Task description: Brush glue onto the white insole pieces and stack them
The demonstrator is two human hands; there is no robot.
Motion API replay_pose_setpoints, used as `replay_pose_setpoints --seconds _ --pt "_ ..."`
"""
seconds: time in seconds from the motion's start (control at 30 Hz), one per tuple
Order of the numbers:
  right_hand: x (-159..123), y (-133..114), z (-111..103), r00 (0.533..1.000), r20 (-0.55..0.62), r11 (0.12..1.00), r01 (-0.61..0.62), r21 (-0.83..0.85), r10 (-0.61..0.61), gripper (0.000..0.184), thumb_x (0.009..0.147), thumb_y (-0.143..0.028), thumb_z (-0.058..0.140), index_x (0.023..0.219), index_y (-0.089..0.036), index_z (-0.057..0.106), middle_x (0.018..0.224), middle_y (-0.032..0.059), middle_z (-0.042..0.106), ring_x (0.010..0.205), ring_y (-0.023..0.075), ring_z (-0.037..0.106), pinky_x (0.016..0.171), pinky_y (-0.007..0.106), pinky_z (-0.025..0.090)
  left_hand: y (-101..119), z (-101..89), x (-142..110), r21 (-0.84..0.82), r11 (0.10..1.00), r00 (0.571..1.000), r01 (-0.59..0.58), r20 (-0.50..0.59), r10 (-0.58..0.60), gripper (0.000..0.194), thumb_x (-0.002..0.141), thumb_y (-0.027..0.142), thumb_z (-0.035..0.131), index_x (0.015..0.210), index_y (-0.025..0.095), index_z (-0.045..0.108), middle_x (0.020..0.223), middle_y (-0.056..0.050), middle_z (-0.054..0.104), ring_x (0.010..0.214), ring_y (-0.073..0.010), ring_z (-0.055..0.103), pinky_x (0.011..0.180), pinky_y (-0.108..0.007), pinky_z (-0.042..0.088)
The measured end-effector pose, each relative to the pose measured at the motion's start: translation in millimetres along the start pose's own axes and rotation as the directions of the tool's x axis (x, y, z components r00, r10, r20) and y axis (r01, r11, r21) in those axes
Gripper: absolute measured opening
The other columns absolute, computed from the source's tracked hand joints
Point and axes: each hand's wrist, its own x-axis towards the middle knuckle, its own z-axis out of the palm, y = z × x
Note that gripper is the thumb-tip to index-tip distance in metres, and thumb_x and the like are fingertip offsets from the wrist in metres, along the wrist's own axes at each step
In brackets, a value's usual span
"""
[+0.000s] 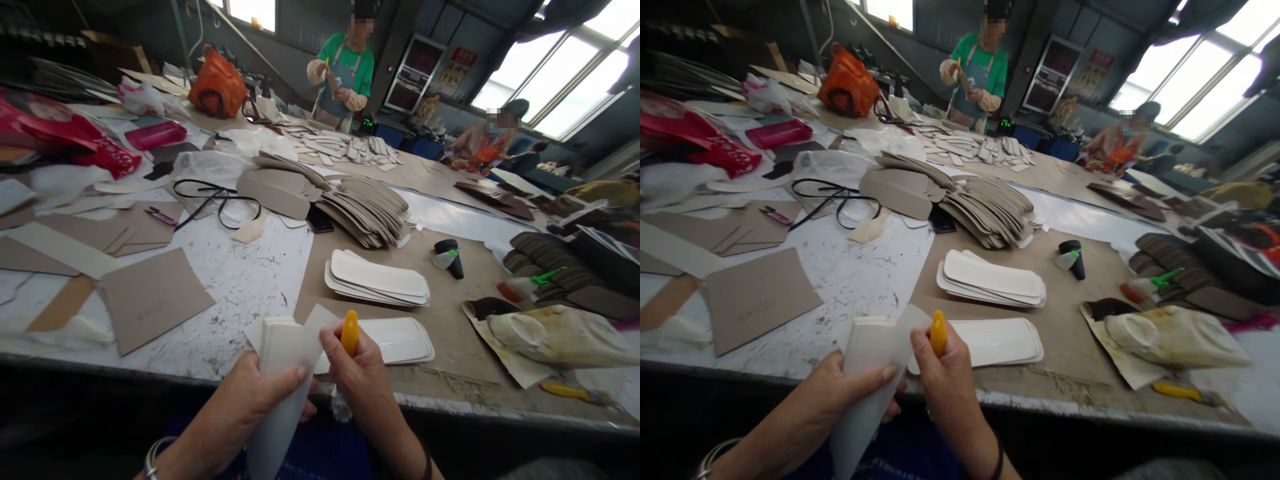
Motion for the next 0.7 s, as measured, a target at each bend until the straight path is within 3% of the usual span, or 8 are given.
replay_pose_setpoints --seconds 0.07,0.23,0.3,0.4,0.47,0.57,0.7 --pt "0 3 -1 0.999 -0.041 1.000 -0.012 -0.003 0.012 0.039 0.080 -0.056 0.069 0.074 -0.019 0.057 0.054 -0.0088 0.040 0.044 0.0076 0.034 0.041 0.021 0.031 -3 1.1 -1 -0.007 1.000 0.999 -0.003 -0.047 0.003 0.047 0.061 0.049 0.085 0.087 0.012 0.071 0.072 -0.009 0.078 0.059 -0.0208 0.071 0.057 -0.028 0.056" --pt "-12 14 0 0.988 0.076 0.988 -0.140 0.061 0.136 0.048 0.074 -0.065 0.071 0.074 -0.019 0.058 0.056 -0.0058 0.048 0.048 0.0094 0.041 0.046 0.023 0.038 -20 12.6 0 -0.008 1.000 0.995 -0.014 -0.095 0.013 0.047 0.059 0.053 0.084 0.080 0.012 0.072 0.061 -0.006 0.074 0.056 -0.0183 0.067 0.056 -0.027 0.052" --pt "-16 13 -10 0.989 0.021 0.986 -0.147 0.076 0.146 0.051 0.072 -0.067 0.072 0.075 -0.018 0.059 0.060 -0.0036 0.053 0.055 0.0119 0.049 0.054 0.024 0.044 -29 15.1 2 -0.002 1.000 0.994 -0.015 -0.109 0.014 0.044 0.057 0.050 0.084 0.078 0.013 0.072 0.061 -0.005 0.074 0.055 -0.0175 0.064 0.054 -0.027 0.050" --pt "-15 1 -43 0.985 -0.063 0.986 -0.161 0.041 0.163 0.050 0.072 -0.065 0.074 0.079 -0.018 0.060 0.067 -0.0014 0.057 0.062 0.0135 0.051 0.060 0.025 0.044 -34 12.6 4 -0.030 0.999 0.984 -0.021 -0.178 0.015 0.040 0.057 0.047 0.083 0.077 0.016 0.068 0.058 -0.001 0.070 0.055 -0.0168 0.062 0.055 -0.027 0.049" --pt "-11 -10 -69 0.982 -0.013 0.980 -0.190 -0.063 0.189 0.046 0.075 -0.062 0.072 0.081 -0.018 0.060 0.069 -0.0014 0.057 0.062 0.0131 0.048 0.058 0.025 0.041 -31 8.6 7 -0.039 0.998 0.978 -0.042 -0.206 0.033 0.039 0.059 0.048 0.081 0.077 0.018 0.065 0.052 0.003 0.065 0.052 -0.0151 0.058 0.054 -0.026 0.049" --pt "3 -23 -91 0.956 0.181 0.925 -0.156 -0.346 0.229 0.036 0.082 -0.053 0.065 0.076 -0.018 0.058 0.067 -0.0026 0.053 0.060 0.0125 0.044 0.057 0.024 0.037 -19 5.5 15 0.035 0.998 0.977 -0.051 -0.207 0.057 0.040 0.062 0.049 0.078 0.084 0.018 0.064 0.051 0.005 0.061 0.050 -0.0130 0.055 0.052 -0.024 0.046" --pt "32 -28 -82 0.827 0.405 0.723 -0.002 -0.691 0.389 0.025 0.086 -0.035 0.057 0.068 -0.018 0.056 0.064 -0.0041 0.050 0.059 0.0117 0.041 0.056 0.024 0.031 -9 9.2 29 0.112 0.994 0.983 -0.017 -0.179 0.037 0.038 0.059 0.042 0.077 0.084 0.017 0.062 0.052 0.006 0.059 0.051 -0.0122 0.054 0.053 -0.024 0.044"
